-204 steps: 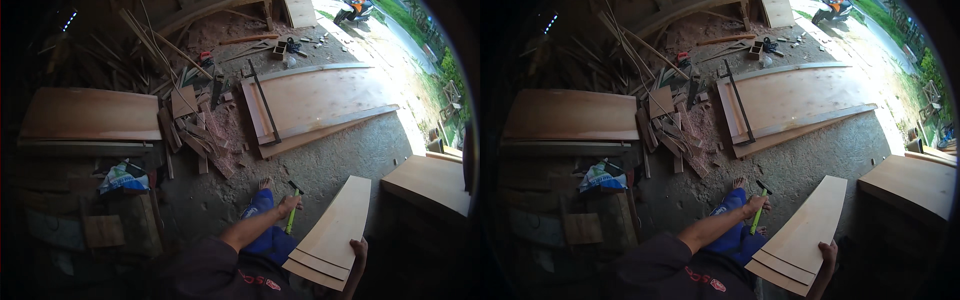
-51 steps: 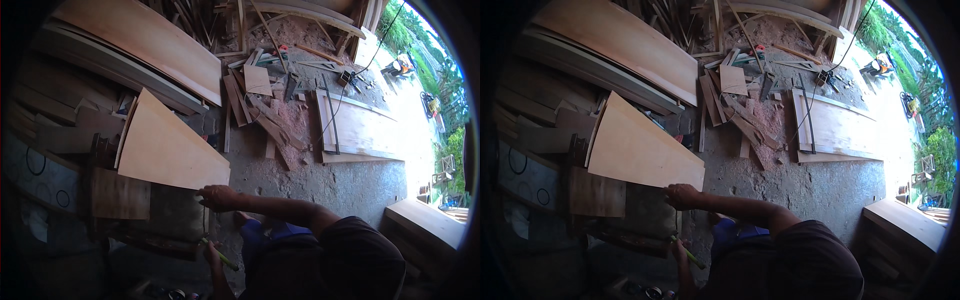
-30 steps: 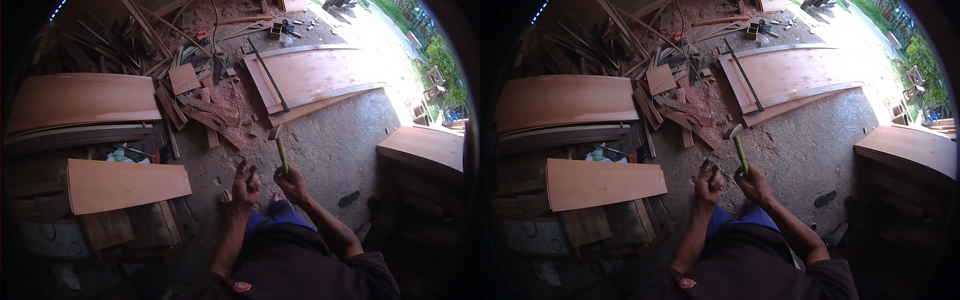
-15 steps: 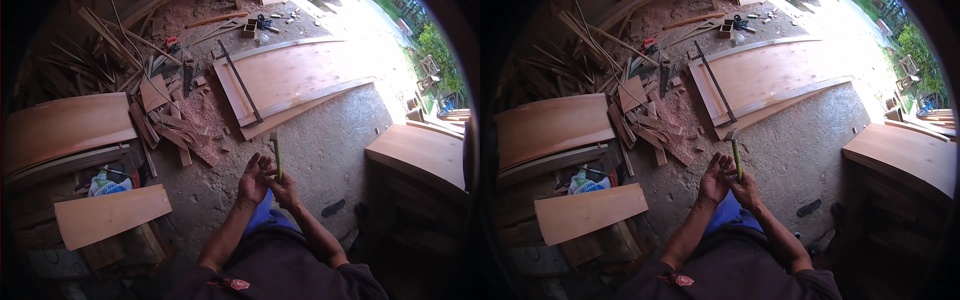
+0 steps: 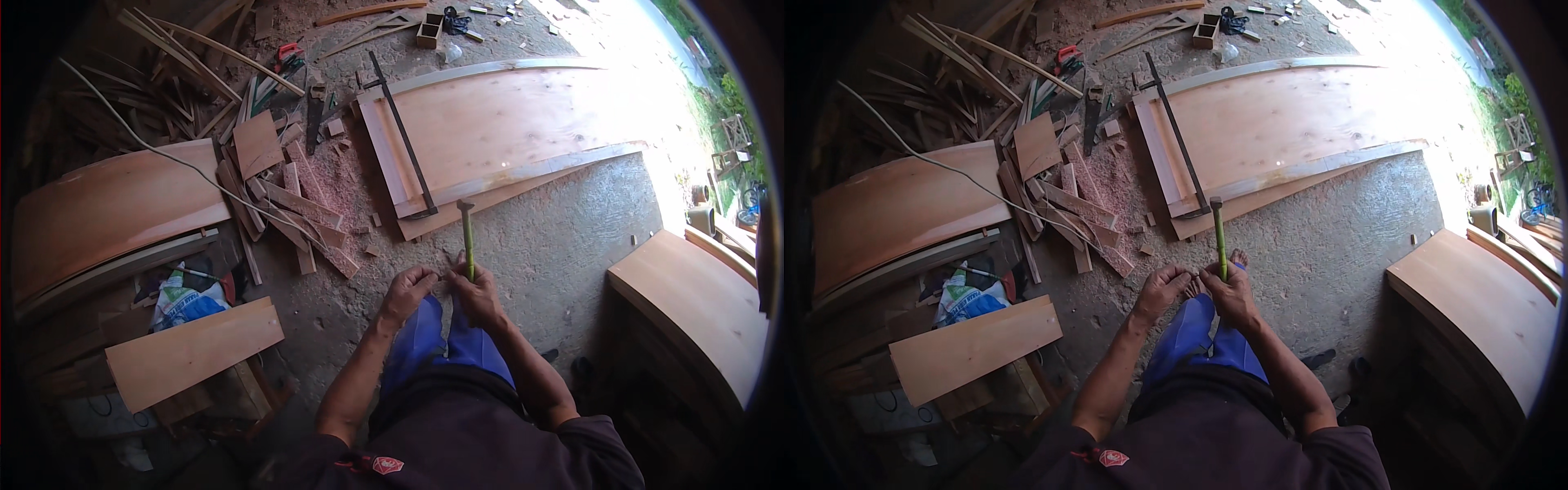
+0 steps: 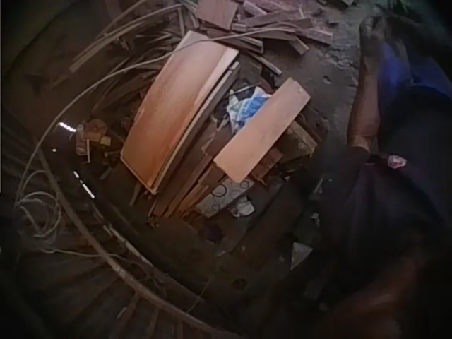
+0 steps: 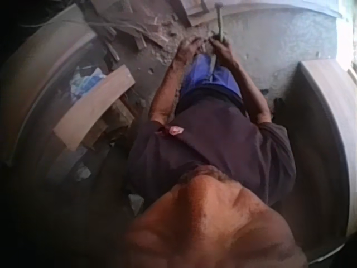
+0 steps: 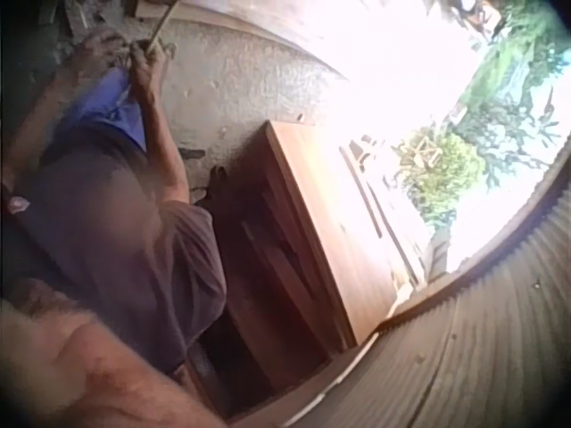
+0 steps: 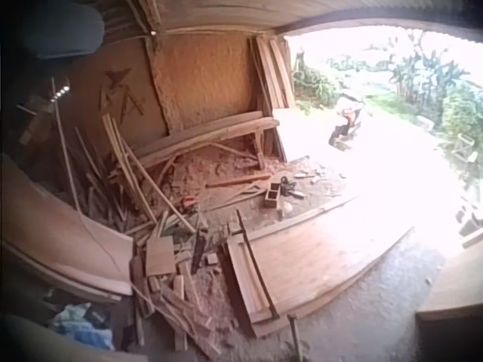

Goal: The person sits on the floor and uses a hammer to drive nails into a wooden frame. They then use a square ruler and pencil to mark measurements on a piece of wood before sawing it with a hand saw.

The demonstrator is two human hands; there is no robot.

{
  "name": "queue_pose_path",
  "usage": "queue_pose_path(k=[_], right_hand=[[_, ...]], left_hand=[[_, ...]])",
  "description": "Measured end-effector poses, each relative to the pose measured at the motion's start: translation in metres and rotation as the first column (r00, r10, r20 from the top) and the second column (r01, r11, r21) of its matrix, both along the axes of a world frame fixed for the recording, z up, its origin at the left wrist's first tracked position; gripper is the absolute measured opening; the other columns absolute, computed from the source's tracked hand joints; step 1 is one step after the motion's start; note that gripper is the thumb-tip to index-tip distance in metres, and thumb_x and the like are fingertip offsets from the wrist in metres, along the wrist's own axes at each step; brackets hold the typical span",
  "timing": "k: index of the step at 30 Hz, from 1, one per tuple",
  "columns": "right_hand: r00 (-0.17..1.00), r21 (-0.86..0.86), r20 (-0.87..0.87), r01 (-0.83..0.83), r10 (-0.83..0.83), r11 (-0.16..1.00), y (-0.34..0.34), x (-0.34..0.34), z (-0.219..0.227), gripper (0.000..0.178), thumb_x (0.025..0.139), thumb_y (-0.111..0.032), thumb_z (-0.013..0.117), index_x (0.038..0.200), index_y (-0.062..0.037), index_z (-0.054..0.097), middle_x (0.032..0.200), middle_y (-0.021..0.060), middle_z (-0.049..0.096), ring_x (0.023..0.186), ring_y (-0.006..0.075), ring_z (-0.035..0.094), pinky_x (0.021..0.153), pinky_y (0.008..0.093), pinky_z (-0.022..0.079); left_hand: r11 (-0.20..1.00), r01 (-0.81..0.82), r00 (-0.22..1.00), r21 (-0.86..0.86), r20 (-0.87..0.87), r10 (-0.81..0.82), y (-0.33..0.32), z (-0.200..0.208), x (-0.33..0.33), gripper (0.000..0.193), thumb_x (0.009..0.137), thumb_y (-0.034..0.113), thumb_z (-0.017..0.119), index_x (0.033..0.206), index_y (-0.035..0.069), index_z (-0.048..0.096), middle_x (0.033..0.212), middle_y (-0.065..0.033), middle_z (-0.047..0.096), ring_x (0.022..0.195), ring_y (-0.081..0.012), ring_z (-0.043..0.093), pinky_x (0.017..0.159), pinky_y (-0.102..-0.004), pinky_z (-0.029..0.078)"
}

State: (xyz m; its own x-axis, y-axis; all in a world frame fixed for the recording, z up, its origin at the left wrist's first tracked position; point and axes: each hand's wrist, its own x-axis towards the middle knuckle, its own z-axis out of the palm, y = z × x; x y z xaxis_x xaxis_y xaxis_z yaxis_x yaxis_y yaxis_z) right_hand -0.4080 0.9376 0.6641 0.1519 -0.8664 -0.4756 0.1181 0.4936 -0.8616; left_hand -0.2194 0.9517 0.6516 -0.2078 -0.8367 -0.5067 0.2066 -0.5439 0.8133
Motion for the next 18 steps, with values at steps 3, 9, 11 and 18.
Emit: queue_pose_path(k=[3,9,11,18], right_hand=[[0.989,-0.073,-0.034,-0.143,0.141,0.987,-0.040,-0.003,-0.015,0.018,0.096,-0.021,0.068,0.096,-0.0034,0.064,0.067,-0.0022,0.055,0.052,0.0064,0.048,0.045,0.0250,0.037],[0.909,0.187,-0.103,-0.382,0.405,0.905,-0.109,-0.006,-0.044,0.027,0.098,-0.030,0.065,0.100,-0.0033,0.063,0.067,-0.0008,0.052,0.053,0.0077,0.048,0.046,0.0283,0.039],[0.940,0.210,-0.067,-0.314,0.334,0.926,-0.122,-0.009,-0.071,0.030,0.100,-0.035,0.060,0.101,-0.0046,0.061,0.067,-0.0004,0.051,0.052,0.0085,0.048,0.045,0.0291,0.040],[0.967,0.383,-0.106,-0.176,0.232,0.907,-0.156,-0.024,-0.229,0.034,0.104,-0.039,0.047,0.099,-0.0052,0.052,0.072,0.0031,0.051,0.054,0.0126,0.049,0.048,0.0315,0.042]], left_hand=[[0.966,0.168,0.924,-0.195,0.372,-0.086,-0.026,0.000,-0.010,0.015,0.095,0.015,0.066,0.094,0.000,0.069,0.082,-0.0090,0.068,0.074,-0.0214,0.065,0.067,-0.0333,0.050],[0.957,0.205,0.759,-0.208,0.651,-0.021,-0.074,-0.042,-0.022,0.015,0.094,0.014,0.064,0.098,0.001,0.069,0.082,-0.0155,0.068,0.077,-0.0261,0.068,0.070,-0.0359,0.051],[0.994,0.106,0.784,0.035,0.612,-0.105,-0.094,-0.061,-0.025,0.015,0.095,0.015,0.063,0.098,0.001,0.069,0.082,-0.0142,0.069,0.076,-0.0234,0.068,0.071,-0.0355,0.052],[0.962,-0.268,0.827,0.049,0.524,0.204,-0.136,-0.252,0.029,0.020,0.097,0.017,0.058,0.096,-0.001,0.068,0.082,-0.0060,0.071,0.077,-0.0115,0.064,0.072,-0.0293,0.051]])
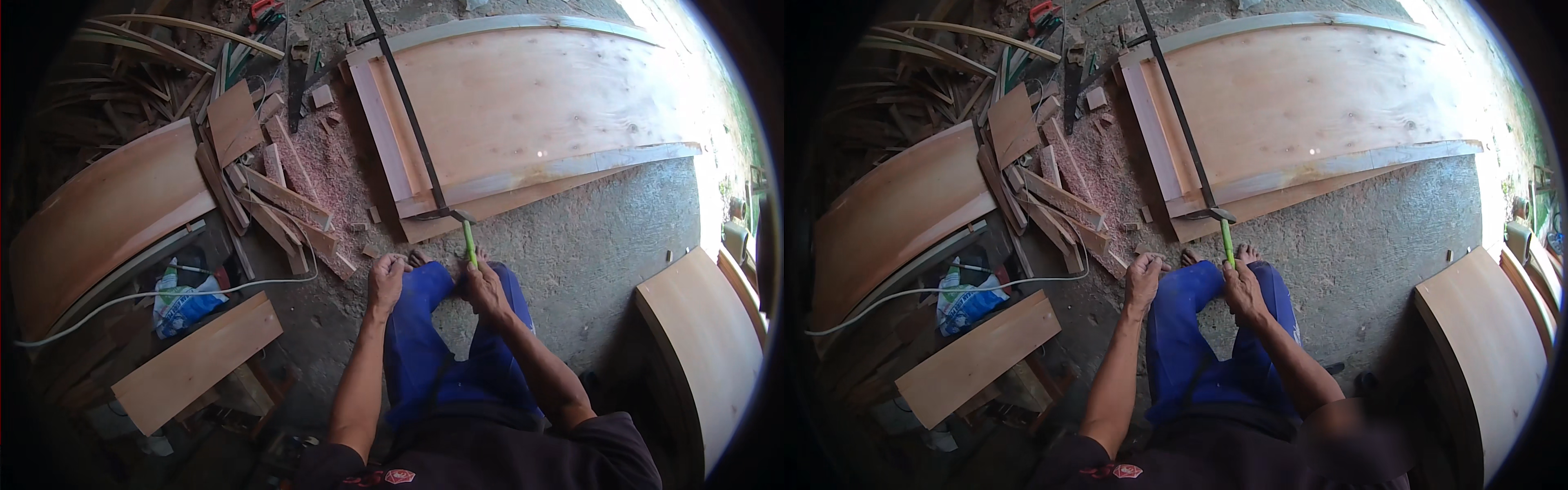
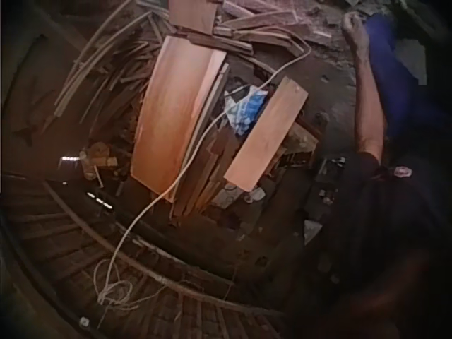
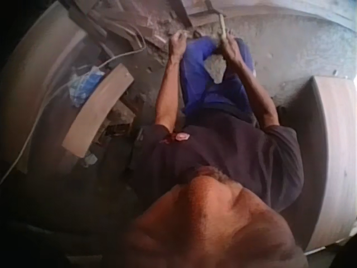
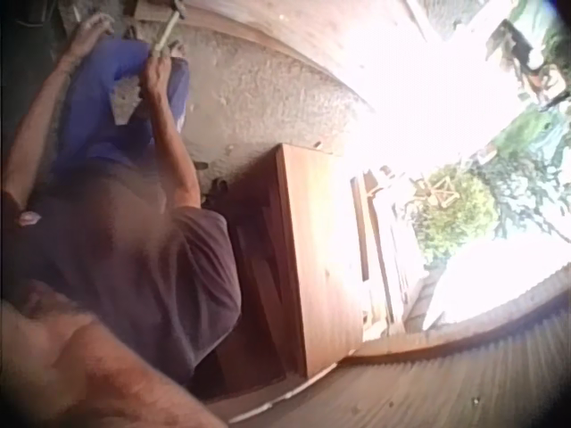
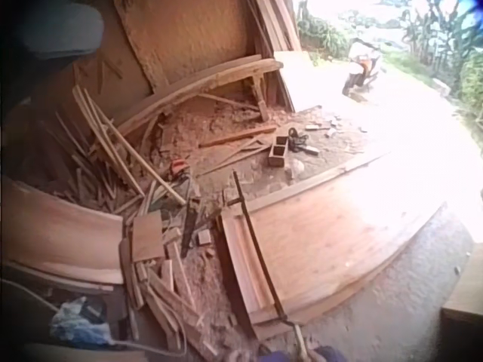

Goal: The person sits on the floor and uses a hammer to drive nails into a wooden frame. They then use a square ruler and pencil to mark measurements on a piece of wood before sawing it with a hand saw.

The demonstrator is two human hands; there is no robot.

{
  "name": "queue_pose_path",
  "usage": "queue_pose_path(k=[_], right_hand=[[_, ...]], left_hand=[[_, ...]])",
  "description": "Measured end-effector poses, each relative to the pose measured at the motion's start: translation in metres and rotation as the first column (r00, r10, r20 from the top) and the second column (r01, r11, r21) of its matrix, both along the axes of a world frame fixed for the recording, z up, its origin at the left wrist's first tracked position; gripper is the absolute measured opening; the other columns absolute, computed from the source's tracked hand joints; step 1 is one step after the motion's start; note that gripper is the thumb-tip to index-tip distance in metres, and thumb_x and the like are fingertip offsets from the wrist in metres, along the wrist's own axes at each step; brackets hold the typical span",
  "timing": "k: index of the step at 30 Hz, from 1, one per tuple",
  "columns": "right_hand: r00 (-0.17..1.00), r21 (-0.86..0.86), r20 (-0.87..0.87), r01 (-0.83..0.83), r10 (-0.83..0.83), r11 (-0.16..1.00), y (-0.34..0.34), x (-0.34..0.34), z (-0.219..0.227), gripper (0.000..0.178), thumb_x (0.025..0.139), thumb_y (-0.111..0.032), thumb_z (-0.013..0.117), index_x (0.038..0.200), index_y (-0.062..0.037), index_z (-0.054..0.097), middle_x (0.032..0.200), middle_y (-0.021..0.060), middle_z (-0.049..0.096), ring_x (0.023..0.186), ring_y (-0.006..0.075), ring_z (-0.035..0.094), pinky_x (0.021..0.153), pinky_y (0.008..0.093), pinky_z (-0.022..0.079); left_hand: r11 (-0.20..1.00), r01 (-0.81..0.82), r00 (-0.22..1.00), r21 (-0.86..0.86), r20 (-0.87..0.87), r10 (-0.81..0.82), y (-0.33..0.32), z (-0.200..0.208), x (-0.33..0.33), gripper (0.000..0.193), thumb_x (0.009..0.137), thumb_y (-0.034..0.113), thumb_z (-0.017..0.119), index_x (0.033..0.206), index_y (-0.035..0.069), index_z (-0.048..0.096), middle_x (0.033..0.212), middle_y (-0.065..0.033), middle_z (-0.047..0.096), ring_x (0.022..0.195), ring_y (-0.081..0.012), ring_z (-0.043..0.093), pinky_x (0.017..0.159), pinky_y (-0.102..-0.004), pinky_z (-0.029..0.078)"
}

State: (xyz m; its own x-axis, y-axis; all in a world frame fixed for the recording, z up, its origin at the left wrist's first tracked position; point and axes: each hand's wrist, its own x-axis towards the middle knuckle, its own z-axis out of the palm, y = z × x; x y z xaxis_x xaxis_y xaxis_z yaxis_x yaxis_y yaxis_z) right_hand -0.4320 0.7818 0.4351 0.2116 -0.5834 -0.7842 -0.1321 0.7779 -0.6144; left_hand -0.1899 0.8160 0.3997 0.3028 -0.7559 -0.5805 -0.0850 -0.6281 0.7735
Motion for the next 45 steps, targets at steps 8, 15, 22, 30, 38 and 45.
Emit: queue_pose_path(k=[8,15,22,30,38,45], right_hand=[[0.994,-0.024,-0.043,0.104,-0.105,0.994,-0.051,0.023,-0.162,0.024,0.101,-0.024,0.055,0.109,-0.0032,0.048,0.074,0.0040,0.051,0.056,0.0133,0.052,0.046,0.0315,0.044],[0.988,-0.207,-0.143,-0.091,0.062,0.974,-0.129,0.047,-0.261,0.030,0.102,-0.030,0.052,0.110,-0.0005,0.052,0.080,0.0119,0.059,0.065,0.0221,0.060,0.053,0.0371,0.050],[0.962,-0.377,-0.251,-0.203,0.111,0.904,-0.124,0.080,-0.344,0.033,0.098,-0.024,0.052,0.119,0.0013,0.053,0.095,0.0272,0.064,0.096,0.0425,0.065,0.085,0.0498,0.048],[0.949,-0.437,-0.266,-0.273,0.166,0.857,-0.096,0.091,-0.324,0.036,0.102,-0.025,0.048,0.131,-0.0035,0.048,0.094,0.0289,0.067,0.091,0.0475,0.066,0.079,0.0526,0.050],[0.983,-0.219,-0.101,-0.175,0.156,0.960,-0.101,0.100,-0.287,0.039,0.100,-0.020,0.053,0.134,-0.0045,0.044,0.095,0.0291,0.067,0.090,0.0483,0.066,0.078,0.0524,0.051],[0.958,-0.530,-0.213,-0.277,0.191,0.801,-0.091,0.087,-0.318,0.053,0.101,-0.018,0.051,0.147,-0.0040,0.032,0.093,0.0308,0.066,0.092,0.0492,0.066,0.079,0.0524,0.049]], left_hand=[[0.980,0.183,0.959,-0.077,0.231,-0.161,-0.105,-0.219,0.061,0.019,0.095,0.019,0.060,0.091,0.002,0.069,0.077,-0.0093,0.069,0.073,-0.0164,0.065,0.068,-0.0326,0.050],[0.863,0.504,0.795,0.025,0.377,-0.475,-0.171,-0.327,0.075,0.024,0.094,0.024,0.059,0.095,0.004,0.072,0.079,-0.0096,0.073,0.072,-0.0190,0.069,0.068,-0.0345,0.053],[0.795,0.599,0.736,0.099,0.323,-0.595,-0.181,-0.386,0.088,0.027,0.094,0.029,0.062,0.101,0.006,0.074,0.067,-0.0037,0.065,0.060,-0.0129,0.061,0.060,-0.0325,0.050],[0.695,0.686,0.642,0.215,0.271,-0.717,-0.189,-0.397,0.086,0.033,0.092,0.037,0.064,0.109,0.012,0.075,0.088,-0.0150,0.073,0.083,-0.0284,0.071,0.077,-0.0405,0.054],[0.604,0.779,0.539,0.165,0.316,-0.781,-0.191,-0.412,0.102,0.032,0.092,0.039,0.062,0.108,0.015,0.076,0.103,-0.0134,0.074,0.097,-0.0333,0.070,0.086,-0.0427,0.054],[0.595,0.775,0.543,0.214,0.257,-0.799,-0.199,-0.401,0.096,0.032,0.092,0.037,0.061,0.108,0.012,0.076,0.104,-0.0157,0.073,0.101,-0.0329,0.069,0.088,-0.0418,0.053]])
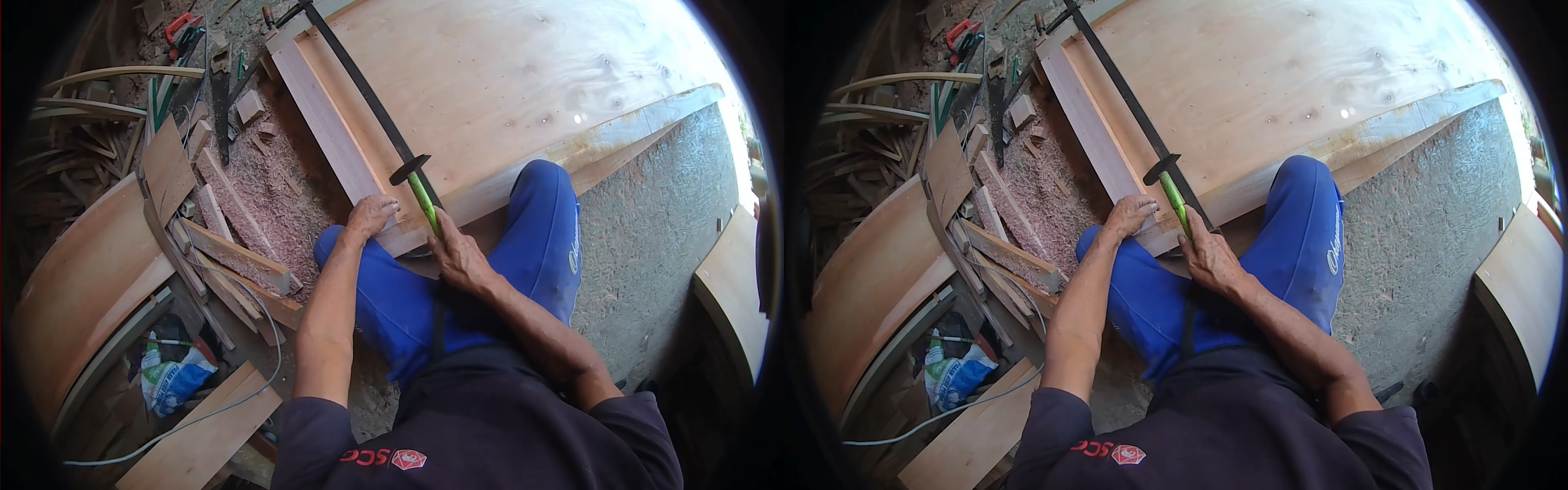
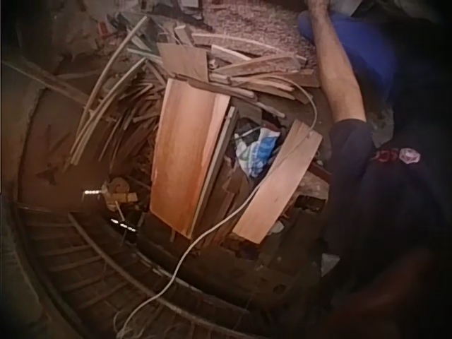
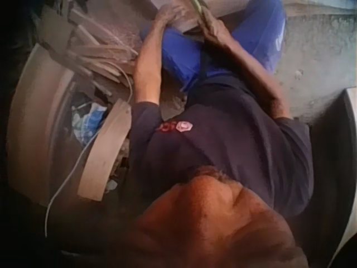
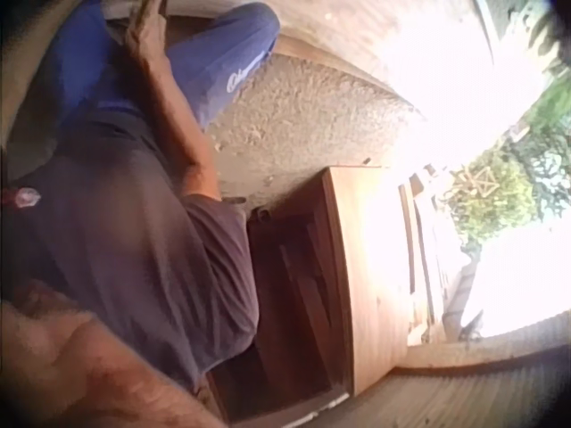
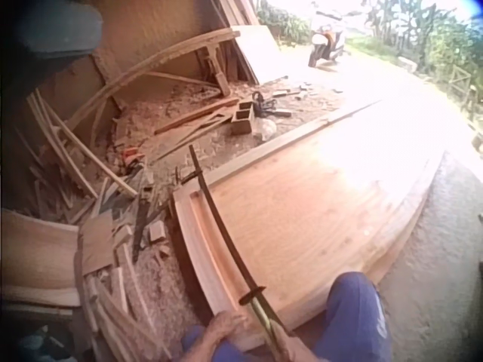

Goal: The person sits on the floor and uses a hammer to drive nails into a wooden frame. They then use a square ruler and pencil to mark measurements on a piece of wood before sawing it with a hand saw.

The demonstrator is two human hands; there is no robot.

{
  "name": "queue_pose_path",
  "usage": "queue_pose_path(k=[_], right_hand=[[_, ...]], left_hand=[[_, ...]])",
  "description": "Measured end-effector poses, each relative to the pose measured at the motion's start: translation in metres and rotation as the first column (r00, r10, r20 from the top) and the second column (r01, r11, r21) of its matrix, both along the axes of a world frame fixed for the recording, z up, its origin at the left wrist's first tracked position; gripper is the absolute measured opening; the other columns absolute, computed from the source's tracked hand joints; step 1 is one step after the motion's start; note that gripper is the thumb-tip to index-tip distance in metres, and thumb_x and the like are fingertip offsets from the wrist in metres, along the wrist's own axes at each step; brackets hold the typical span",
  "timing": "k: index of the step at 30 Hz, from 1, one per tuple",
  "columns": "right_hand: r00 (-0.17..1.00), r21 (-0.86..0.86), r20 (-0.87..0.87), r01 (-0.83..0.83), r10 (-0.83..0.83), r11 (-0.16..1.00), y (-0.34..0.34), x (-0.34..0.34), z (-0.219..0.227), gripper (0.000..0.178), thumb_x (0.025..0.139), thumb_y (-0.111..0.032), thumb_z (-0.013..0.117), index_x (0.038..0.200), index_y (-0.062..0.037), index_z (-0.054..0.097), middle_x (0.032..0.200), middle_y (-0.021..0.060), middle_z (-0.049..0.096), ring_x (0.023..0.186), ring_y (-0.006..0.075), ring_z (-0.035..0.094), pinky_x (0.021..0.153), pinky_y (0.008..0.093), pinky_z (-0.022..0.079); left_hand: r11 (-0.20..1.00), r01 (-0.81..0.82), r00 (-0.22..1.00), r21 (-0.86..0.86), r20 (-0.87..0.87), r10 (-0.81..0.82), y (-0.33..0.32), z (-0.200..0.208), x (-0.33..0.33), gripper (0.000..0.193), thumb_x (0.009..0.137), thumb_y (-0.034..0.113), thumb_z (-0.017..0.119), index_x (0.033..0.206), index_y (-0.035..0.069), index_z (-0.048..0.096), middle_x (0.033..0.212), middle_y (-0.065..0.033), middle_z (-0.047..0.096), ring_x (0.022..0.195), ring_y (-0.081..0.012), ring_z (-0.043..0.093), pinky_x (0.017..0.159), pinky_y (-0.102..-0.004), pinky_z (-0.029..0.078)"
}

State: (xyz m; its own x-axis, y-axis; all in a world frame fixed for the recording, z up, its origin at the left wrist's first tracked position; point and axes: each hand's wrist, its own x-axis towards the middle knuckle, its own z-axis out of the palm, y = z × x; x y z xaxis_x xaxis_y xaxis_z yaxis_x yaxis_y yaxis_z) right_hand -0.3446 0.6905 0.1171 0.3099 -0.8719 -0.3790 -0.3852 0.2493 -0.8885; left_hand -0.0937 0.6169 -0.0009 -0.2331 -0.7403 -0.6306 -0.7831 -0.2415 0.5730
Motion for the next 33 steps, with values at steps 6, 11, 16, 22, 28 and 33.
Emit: queue_pose_path(k=[6,11,16,22,28,33], right_hand=[[0.991,0.079,-0.097,-0.082,0.089,0.994,-0.007,-0.003,0.002,0.056,0.100,-0.014,0.047,0.148,0.0055,0.025,0.089,0.0370,0.063,0.085,0.0530,0.063,0.077,0.0591,0.046],[0.987,0.081,-0.102,-0.117,0.125,0.990,-0.005,0.000,-0.003,0.064,0.101,-0.018,0.047,0.156,-0.0021,0.018,0.097,0.0362,0.064,0.093,0.0532,0.063,0.081,0.0566,0.047],[0.984,0.106,-0.108,-0.131,0.142,0.986,-0.008,0.007,0.001,0.062,0.101,-0.017,0.047,0.155,-0.0016,0.021,0.094,0.0363,0.064,0.089,0.0538,0.063,0.081,0.0578,0.047],[0.965,0.094,-0.172,-0.182,0.196,0.979,-0.011,0.012,0.001,0.062,0.101,-0.016,0.047,0.155,-0.0014,0.020,0.089,0.0354,0.065,0.080,0.0524,0.064,0.075,0.0583,0.047],[0.956,0.142,-0.215,-0.170,0.198,0.975,-0.023,0.012,0.026,0.058,0.100,-0.017,0.047,0.152,0.0005,0.027,0.093,0.0378,0.065,0.088,0.0533,0.065,0.082,0.0604,0.049],[0.938,0.123,-0.233,-0.234,0.257,0.965,-0.017,0.008,0.003,0.060,0.099,-0.016,0.048,0.153,-0.0010,0.026,0.088,0.0357,0.064,0.083,0.0528,0.064,0.078,0.0595,0.048]], left_hand=[[1.000,0.012,0.999,-0.011,-0.040,-0.012,0.001,0.001,0.003,0.032,0.093,0.034,0.061,0.109,0.010,0.076,0.105,-0.0156,0.074,0.100,-0.0322,0.070,0.088,-0.0401,0.053],[0.999,0.040,0.997,0.011,-0.066,-0.040,-0.002,0.012,0.002,0.033,0.095,0.030,0.062,0.111,0.004,0.074,0.086,-0.0119,0.073,0.076,-0.0211,0.067,0.073,-0.0346,0.053],[0.998,0.035,0.999,0.050,-0.043,-0.033,-0.003,0.014,0.002,0.034,0.093,0.035,0.062,0.109,0.008,0.075,0.103,-0.0166,0.074,0.099,-0.0319,0.070,0.088,-0.0388,0.053],[0.999,0.013,1.000,0.033,0.003,-0.013,0.002,0.009,0.003,0.031,0.093,0.037,0.064,0.106,0.012,0.076,0.099,-0.0161,0.073,0.096,-0.0344,0.070,0.084,-0.0411,0.053],[0.997,0.030,0.999,-0.075,-0.027,-0.032,0.010,0.003,0.007,0.031,0.092,0.041,0.064,0.107,0.016,0.075,0.097,-0.0154,0.073,0.095,-0.0358,0.070,0.082,-0.0440,0.053],[0.996,0.084,0.992,0.008,0.094,-0.084,0.003,0.011,-0.004,0.030,0.092,0.041,0.064,0.108,0.019,0.076,0.099,-0.0140,0.073,0.095,-0.0357,0.070,0.083,-0.0438,0.054]])
